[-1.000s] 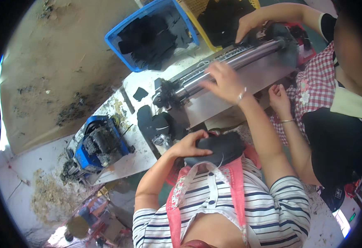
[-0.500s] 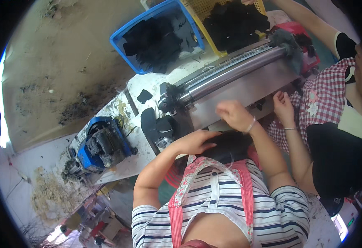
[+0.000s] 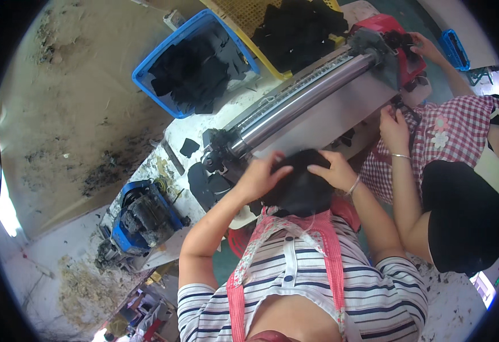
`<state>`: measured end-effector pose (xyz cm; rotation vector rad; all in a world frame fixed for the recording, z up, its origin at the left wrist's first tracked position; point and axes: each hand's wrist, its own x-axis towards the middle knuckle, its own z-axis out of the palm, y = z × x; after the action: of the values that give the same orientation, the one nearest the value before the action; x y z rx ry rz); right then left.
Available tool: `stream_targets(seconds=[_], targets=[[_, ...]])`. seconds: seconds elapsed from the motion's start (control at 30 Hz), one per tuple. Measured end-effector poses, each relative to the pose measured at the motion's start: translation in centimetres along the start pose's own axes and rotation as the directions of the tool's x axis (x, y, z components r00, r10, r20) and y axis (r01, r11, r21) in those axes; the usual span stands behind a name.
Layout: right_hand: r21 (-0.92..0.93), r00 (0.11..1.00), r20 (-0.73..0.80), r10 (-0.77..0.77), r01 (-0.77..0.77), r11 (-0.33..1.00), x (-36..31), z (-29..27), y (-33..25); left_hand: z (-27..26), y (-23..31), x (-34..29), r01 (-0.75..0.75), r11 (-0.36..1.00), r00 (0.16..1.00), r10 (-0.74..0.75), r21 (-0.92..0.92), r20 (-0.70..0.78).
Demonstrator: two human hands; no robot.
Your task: Two people feed black fabric pieces into a machine one at a time, then fold and stack the processed pieces on the table. One person then gathers the stack and places it into a red basket on the floor.
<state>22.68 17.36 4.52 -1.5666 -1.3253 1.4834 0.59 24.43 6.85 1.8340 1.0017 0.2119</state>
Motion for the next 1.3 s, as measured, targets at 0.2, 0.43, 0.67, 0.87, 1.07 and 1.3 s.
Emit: stream_targets(seconds=[0.2, 0.43, 0.67, 0.87, 1.07, 1.3], targets=[[0.121, 0.964, -0.122, 0.236, -0.222, 0.968, 1.9, -1.3, 2.4, -7.0, 2.3, 3.5, -0.035, 0.981, 0.941, 0.096, 0.189, -0.325], [-0.015, 0.972, -0.131, 0.194, -0.198, 0.98, 3.9, -1.5, 2.7, -6.8, -5.4, 13.4, -0.014, 0.878, 0.992, -0.05, 0.478, 0.12], [-0.189, 0.983, -0.184, 0.002, -0.038, 0.981, 4.4, -2.3, 0.6, -7.3, -5.6, 14.9, 0.132, 0.934, 0.931, -0.231, 0.332, 0.281], [-0.211, 0.978, -0.203, 0.049, -0.093, 0.973, 4.3, -2.7, 1.0, -9.9, -5.3, 14.3, 0.033, 0.93, 0.941, 0.095, 0.367, -0.326], [-0.216, 0.956, -0.29, 0.042, -0.108, 0.97, 5.5, -1.8, 1.0, -7.2, -6.5, 13.4, -0.309, 0.938, 0.923, 0.256, 0.159, 0.286], [-0.253, 0.986, -0.147, -0.076, 0.037, 0.967, 5.0, -2.1, 0.2, -8.3, -7.1, 14.5, -0.076, 0.981, 0.996, 0.066, 0.178, 0.061]])
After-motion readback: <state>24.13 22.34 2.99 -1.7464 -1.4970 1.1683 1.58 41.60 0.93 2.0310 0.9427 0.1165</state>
